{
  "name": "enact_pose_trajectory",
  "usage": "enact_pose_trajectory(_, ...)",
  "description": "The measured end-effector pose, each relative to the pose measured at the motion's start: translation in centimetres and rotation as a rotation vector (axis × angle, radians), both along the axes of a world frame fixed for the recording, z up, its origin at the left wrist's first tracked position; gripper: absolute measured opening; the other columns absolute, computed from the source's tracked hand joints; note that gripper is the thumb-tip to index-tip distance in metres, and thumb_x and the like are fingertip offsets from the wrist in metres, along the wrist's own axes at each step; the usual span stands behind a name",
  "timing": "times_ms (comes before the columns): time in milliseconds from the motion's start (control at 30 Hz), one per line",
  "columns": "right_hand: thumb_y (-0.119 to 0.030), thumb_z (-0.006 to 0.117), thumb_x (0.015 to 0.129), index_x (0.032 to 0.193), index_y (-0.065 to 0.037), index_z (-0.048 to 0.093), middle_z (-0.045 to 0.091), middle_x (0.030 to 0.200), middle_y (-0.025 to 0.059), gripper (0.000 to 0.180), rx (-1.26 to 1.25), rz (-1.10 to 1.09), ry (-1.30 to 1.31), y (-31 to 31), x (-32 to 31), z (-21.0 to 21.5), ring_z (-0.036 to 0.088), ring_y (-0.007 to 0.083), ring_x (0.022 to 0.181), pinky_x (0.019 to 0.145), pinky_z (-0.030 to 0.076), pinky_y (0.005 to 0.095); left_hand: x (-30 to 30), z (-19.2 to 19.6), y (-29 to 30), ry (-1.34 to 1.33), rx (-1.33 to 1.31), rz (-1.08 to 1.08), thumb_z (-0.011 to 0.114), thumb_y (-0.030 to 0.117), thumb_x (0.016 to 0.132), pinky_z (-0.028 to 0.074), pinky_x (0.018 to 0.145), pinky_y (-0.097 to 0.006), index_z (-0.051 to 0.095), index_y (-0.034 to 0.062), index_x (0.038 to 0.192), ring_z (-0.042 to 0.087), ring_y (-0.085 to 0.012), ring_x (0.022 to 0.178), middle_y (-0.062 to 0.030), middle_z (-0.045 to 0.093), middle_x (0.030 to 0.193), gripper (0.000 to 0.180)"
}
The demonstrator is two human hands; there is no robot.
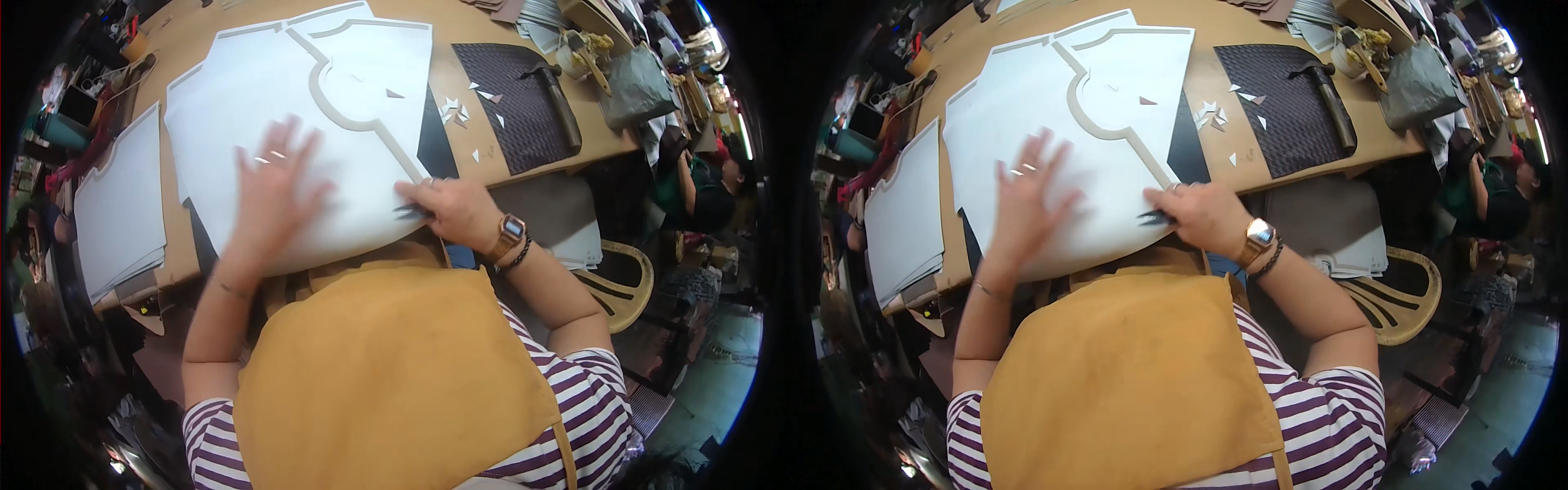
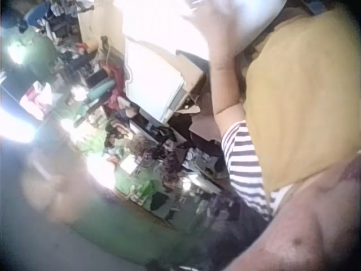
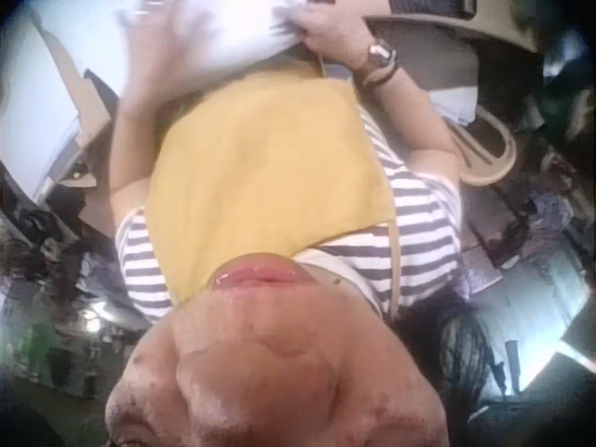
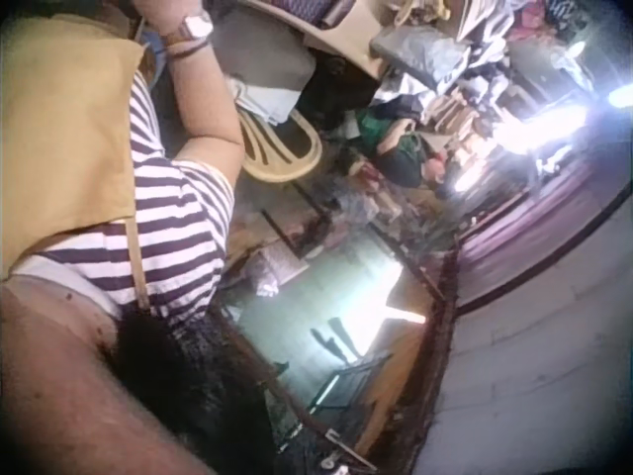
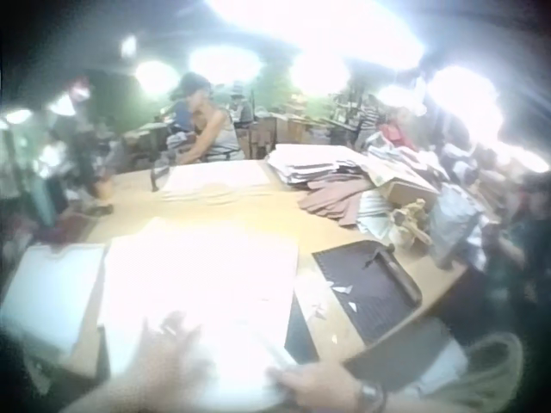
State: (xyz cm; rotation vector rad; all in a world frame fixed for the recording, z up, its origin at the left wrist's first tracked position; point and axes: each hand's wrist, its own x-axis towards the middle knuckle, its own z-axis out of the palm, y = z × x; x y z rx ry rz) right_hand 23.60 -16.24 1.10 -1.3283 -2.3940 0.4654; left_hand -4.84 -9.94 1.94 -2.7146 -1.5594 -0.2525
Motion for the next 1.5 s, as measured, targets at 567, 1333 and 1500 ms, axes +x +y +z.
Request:
enact_pose_trajectory(567, -0.029, 0.063, 0.089, 0.098, -0.008, 0.067, 0.067, 0.096, 0.0106, 0.023, 0.183, -0.319, -0.062, 16.4, -1.9, 0.1, 0.066, 0.0317, 0.084, 0.075, 0.052, 0.0406, -0.5, -1.7, -6.2, -0.101, -0.231, -0.220, 0.060, 0.048, 0.085, 0.020, 0.103, -0.075, 0.043, 0.0269, 0.145, 0.026, -0.0357, 0.144, -0.0112, 0.029, 0.157, 0.066)
enact_pose_trajectory(1333, -0.054, 0.043, 0.098, 0.106, -0.007, 0.061, 0.040, 0.070, -0.0058, 0.051, -1.145, -0.208, 0.051, 14.0, -3.0, 6.5, 0.032, 0.0046, 0.054, 0.045, 0.026, 0.0202, -1.3, -1.7, -6.1, -0.176, -0.268, -0.235, 0.053, 0.049, 0.088, 0.018, 0.107, -0.072, 0.042, 0.0271, 0.146, 0.029, -0.0341, 0.144, -0.0104, 0.029, 0.157, 0.063)
enact_pose_trajectory(1500, -0.052, 0.047, 0.096, 0.099, -0.007, 0.067, 0.037, 0.062, -0.0068, 0.049, -1.182, -0.165, -0.165, 15.7, -4.4, 6.1, 0.027, 0.0056, 0.049, 0.042, 0.021, 0.0224, -1.4, -1.8, -6.2, -0.207, -0.259, -0.235, 0.048, 0.053, 0.090, 0.018, 0.107, -0.071, 0.043, 0.0268, 0.145, 0.029, -0.0338, 0.143, -0.0107, 0.030, 0.157, 0.061)
